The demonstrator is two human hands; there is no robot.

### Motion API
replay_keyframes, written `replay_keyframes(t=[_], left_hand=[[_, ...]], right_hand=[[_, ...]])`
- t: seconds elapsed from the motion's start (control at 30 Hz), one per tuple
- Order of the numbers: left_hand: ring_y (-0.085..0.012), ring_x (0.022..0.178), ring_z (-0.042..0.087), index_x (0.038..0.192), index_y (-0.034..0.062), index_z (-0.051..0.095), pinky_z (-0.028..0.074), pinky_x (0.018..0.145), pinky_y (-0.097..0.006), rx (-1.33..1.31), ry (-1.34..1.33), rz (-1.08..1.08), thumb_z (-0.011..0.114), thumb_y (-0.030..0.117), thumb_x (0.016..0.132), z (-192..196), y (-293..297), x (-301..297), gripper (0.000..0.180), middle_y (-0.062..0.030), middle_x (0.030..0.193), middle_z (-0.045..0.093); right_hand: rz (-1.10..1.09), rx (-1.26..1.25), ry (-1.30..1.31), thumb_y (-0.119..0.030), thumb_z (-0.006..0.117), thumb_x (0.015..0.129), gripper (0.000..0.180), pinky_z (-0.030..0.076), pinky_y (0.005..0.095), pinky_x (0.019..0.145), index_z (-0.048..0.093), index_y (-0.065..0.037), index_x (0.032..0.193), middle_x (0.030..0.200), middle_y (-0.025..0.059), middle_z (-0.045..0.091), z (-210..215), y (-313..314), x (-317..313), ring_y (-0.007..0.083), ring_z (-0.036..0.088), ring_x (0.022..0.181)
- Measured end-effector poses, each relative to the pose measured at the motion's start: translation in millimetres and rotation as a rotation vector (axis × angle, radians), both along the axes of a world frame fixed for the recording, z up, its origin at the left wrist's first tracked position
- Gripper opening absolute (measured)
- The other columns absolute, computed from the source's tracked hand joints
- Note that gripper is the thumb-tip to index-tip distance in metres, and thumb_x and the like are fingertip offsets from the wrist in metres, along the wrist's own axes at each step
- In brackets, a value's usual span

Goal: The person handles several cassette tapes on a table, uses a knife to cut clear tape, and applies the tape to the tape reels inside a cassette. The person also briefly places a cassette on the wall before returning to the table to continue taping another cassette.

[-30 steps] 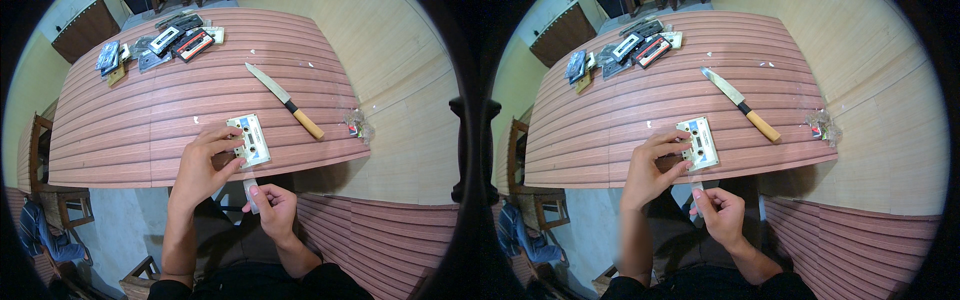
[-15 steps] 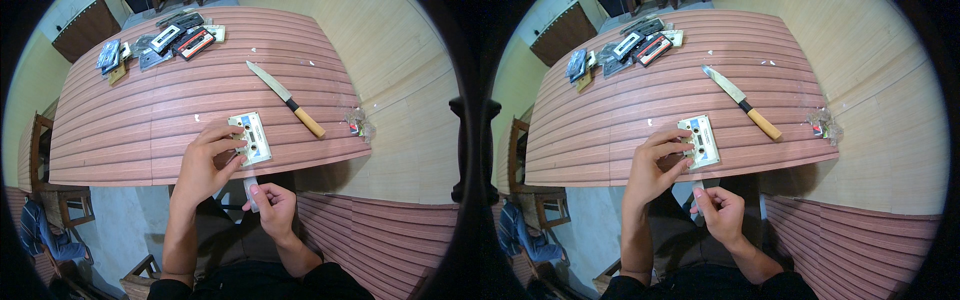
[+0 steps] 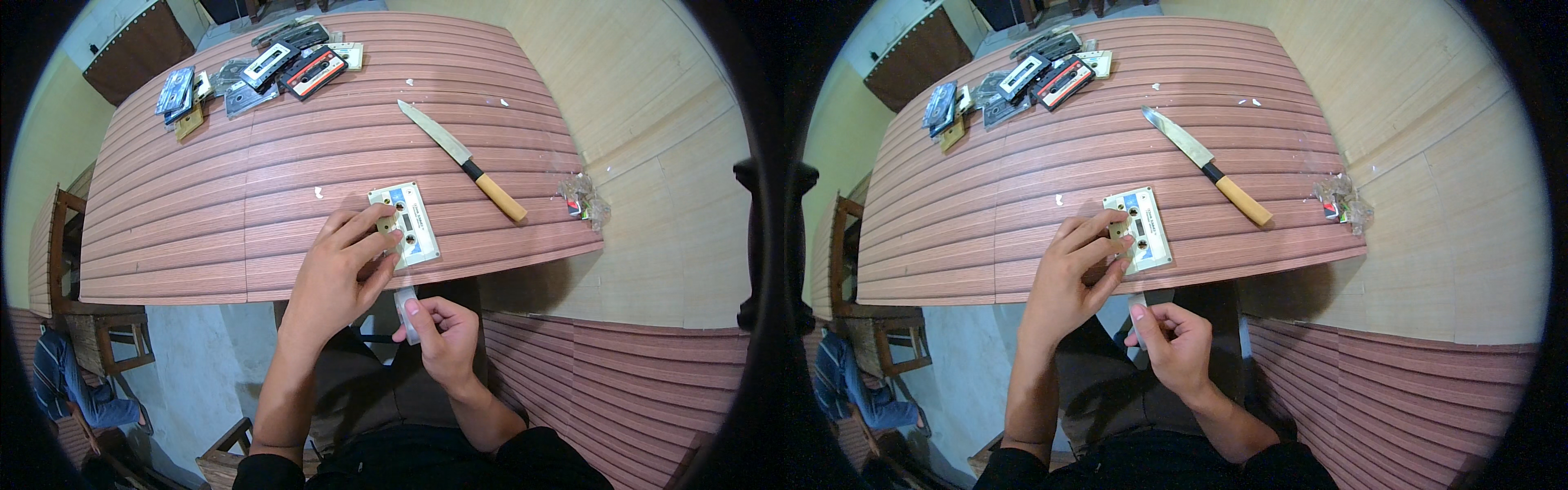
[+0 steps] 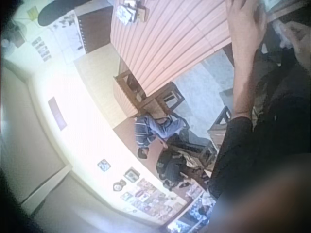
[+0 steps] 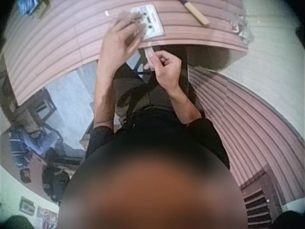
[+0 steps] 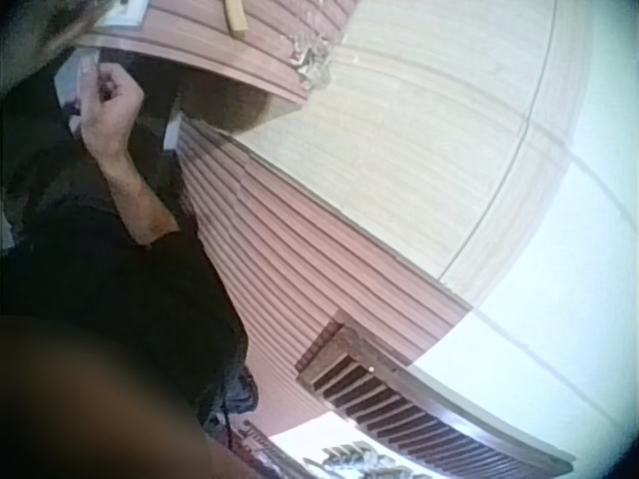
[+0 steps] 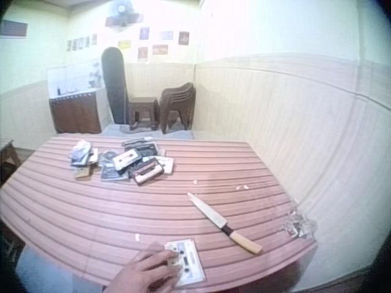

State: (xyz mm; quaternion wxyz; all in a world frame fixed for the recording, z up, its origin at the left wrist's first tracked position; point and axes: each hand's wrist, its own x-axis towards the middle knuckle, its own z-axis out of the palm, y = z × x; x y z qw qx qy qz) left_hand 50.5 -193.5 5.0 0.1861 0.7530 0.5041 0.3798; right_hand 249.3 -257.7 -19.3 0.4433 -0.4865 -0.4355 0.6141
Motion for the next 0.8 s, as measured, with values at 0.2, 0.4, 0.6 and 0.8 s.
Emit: replay_keyframes(t=[0.2,0.4,0.6,0.8], left_hand=[[-0.0374,0.121,0.068,0.123,0.0049,0.081,0.056,0.106,-0.047,-0.049,-0.029,-0.047,0.086,0.013,0.089,6.3,0.8,-7.0,0.035,-0.0158,0.146,0.072],[-0.0357,0.119,0.069,0.116,0.0032,0.084,0.057,0.104,-0.046,-0.067,-0.065,0.001,0.089,0.013,0.087,5.9,2.5,-4.4,0.032,-0.0155,0.142,0.074],[-0.0269,0.114,0.072,0.112,0.0014,0.086,0.061,0.093,-0.037,-0.085,-0.154,0.140,0.088,0.005,0.089,-0.5,7.0,8.7,0.024,-0.0146,0.128,0.080],[-0.0134,0.090,0.073,0.117,0.0012,0.086,0.060,0.077,-0.028,-0.295,-0.389,0.305,0.087,0.003,0.088,8.0,12.7,25.4,0.029,-0.0112,0.122,0.081]], right_hand=[[0.001,0.010,-0.014,-0.022,0.077,0.110,0.030,0.056,0.0222,0.067,0.078,0.007,0.101,0.081,0.0101,0.080,0.8,-0.2,0.3,0.0091,0.075,0.072],[0.001,0.015,0.005,-0.021,0.077,0.110,0.030,0.056,0.0222,0.067,0.078,0.006,0.099,0.081,0.0103,0.080,-0.4,-0.2,-0.2,0.0094,0.075,0.072],[-0.003,0.005,0.000,-0.022,0.076,0.110,0.030,0.055,0.0222,0.067,0.078,0.006,0.099,0.080,0.0093,0.080,-2.2,-0.8,0.4,0.0087,0.074,0.072],[0.000,0.006,-0.027,-0.021,0.076,0.110,0.029,0.053,0.0223,0.066,0.078,0.006,0.099,0.080,0.0084,0.080,-3.4,-0.5,0.7,0.0076,0.072,0.071]])
